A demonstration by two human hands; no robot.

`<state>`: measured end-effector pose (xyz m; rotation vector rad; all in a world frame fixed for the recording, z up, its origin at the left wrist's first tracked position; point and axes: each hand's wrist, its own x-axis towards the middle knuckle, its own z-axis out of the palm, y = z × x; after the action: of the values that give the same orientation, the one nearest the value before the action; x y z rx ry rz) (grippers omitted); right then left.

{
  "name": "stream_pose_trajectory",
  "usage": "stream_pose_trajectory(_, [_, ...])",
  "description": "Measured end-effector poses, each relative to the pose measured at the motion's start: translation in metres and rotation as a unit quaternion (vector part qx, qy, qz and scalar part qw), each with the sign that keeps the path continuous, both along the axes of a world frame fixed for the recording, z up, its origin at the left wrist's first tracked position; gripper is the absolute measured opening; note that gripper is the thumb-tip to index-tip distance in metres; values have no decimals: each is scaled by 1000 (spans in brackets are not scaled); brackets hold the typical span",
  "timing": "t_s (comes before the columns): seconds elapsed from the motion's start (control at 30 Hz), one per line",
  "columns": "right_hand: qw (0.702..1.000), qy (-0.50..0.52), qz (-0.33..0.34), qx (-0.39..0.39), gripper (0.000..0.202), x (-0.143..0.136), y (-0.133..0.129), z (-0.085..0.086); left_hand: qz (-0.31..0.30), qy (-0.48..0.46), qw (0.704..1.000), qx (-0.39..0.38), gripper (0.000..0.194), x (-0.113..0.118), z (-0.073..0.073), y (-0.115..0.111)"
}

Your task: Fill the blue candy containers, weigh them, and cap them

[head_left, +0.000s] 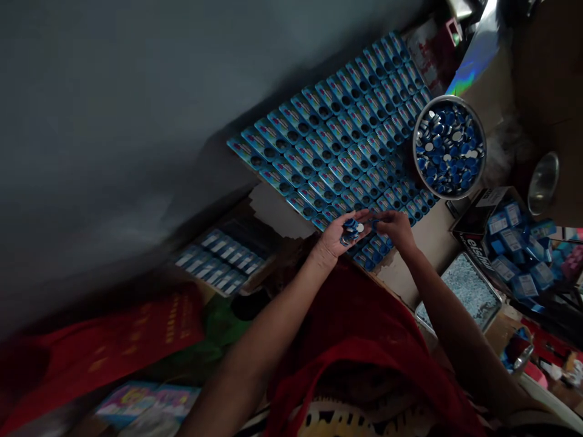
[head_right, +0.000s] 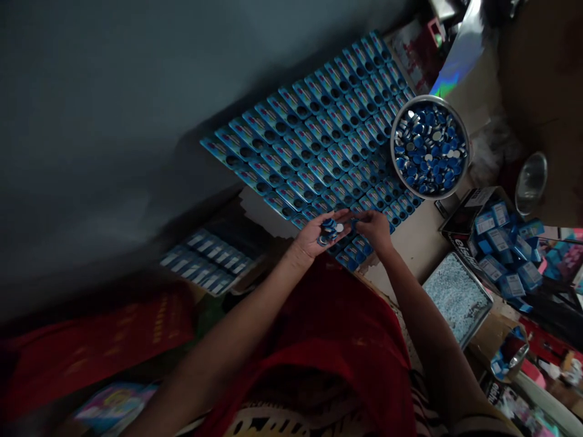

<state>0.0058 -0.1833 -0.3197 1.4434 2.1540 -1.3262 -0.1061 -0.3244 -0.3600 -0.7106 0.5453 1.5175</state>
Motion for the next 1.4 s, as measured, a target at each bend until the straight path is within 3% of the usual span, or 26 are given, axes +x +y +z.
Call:
stream_pose_trajectory(0.13, [969, -75, 167, 167, 18, 9, -19, -7, 38, 27, 999, 18, 40, -21, -2, -16])
stream_pose_trajectory(0.2, [943, -126, 235, 198, 20, 6, -29, -10, 53, 43, 997, 27, 42, -30, -1, -21])
stream_pose_trajectory(0.3, [914, -203, 271, 222, 20, -5, -33, -11, 53, 53, 996, 46, 42, -37, 1, -22])
stream_pose_trajectory(0.5, [900, -270, 270, 210, 41, -25, -17, -11, 52, 42, 995, 72, 44, -37, -2, -15])
stream_pose_trajectory(0.63, [901, -244, 289, 213, 21, -26, -18, 5, 50, 44, 996, 58, 42, -33, -2, -15])
stream_pose_trajectory(0.73, [941, -116, 223, 226, 9, -22, -34, 22, 56, 52, 996, 43, 38, -29, 1, -16])
stream_pose_trajectory(0.87, [985, 76, 92, 121, 27, -18, -57, 22, 75, 79, 993, 34, 41, -16, 8, -8])
stream_pose_trajectory(1.03, [994, 106, -35, -15, 25, -18, -53, 2, 86, 87, 992, 19, 43, 2, 12, 7])
stream_pose_trajectory(1.17, [974, 170, -95, -116, 32, -6, -38, 2, 103, 70, 992, 7, 37, 2, 10, 6])
stream_pose_trajectory(1.27, [988, 129, -67, -47, 23, 12, -37, 1, 117, 75, 990, 10, 38, -9, 8, -4])
stream_pose_trajectory(1.33, [998, 52, 11, 35, 14, 24, -43, -2, 122, 92, 988, 9, 38, -19, 9, -13])
stream_pose_trajectory(1.4, [989, -18, 108, 102, 11, 29, -52, -6, 121, 108, 987, 10, 38, -28, 11, -20])
